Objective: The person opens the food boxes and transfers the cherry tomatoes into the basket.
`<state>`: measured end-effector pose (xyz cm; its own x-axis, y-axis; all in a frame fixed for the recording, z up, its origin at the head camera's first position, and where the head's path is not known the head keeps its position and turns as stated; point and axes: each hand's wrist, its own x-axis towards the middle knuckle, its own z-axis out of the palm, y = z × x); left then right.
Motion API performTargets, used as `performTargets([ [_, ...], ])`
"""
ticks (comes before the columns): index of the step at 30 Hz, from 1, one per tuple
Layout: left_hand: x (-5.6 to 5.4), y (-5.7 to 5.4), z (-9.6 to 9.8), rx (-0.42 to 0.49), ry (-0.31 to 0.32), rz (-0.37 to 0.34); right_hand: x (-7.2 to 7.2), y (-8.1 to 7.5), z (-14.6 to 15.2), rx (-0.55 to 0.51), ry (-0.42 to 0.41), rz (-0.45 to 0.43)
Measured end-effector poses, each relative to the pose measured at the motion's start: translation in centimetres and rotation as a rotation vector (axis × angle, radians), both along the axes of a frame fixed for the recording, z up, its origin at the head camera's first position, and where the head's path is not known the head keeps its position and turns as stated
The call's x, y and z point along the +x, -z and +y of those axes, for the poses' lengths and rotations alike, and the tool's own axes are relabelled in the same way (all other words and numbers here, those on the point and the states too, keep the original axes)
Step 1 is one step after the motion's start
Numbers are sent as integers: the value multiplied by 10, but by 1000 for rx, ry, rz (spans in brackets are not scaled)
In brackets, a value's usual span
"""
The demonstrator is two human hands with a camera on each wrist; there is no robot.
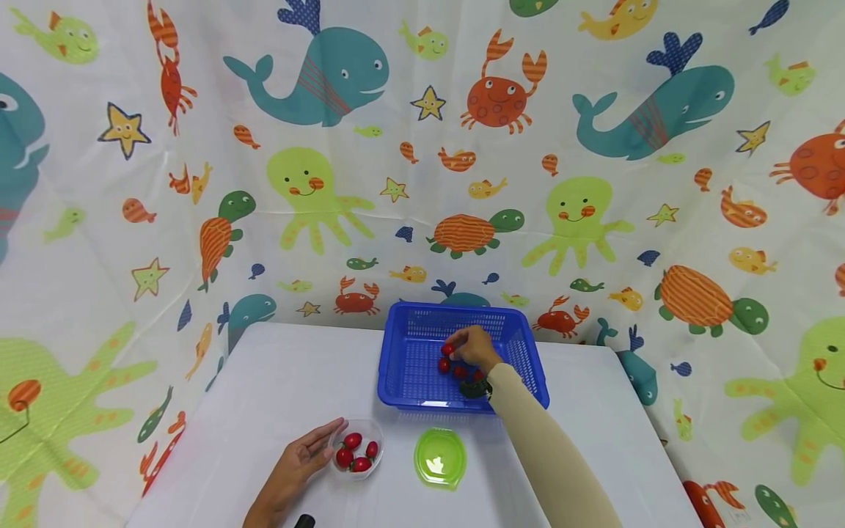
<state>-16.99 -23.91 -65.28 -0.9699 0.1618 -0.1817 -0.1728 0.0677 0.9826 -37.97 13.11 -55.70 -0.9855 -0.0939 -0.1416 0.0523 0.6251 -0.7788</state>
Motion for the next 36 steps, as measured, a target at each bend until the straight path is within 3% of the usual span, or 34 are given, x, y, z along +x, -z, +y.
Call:
performTargets([
  [18, -2, 2, -1, -4, -7, -20, -6, 9, -4, 37, -5, -8],
  [28, -1, 2, -1, -37, 0, -19, 4, -6, -5, -29, 75, 83],
  [36, -1, -3, 0, -33, 8, -30, 22, -30, -10, -133, 69, 165],
])
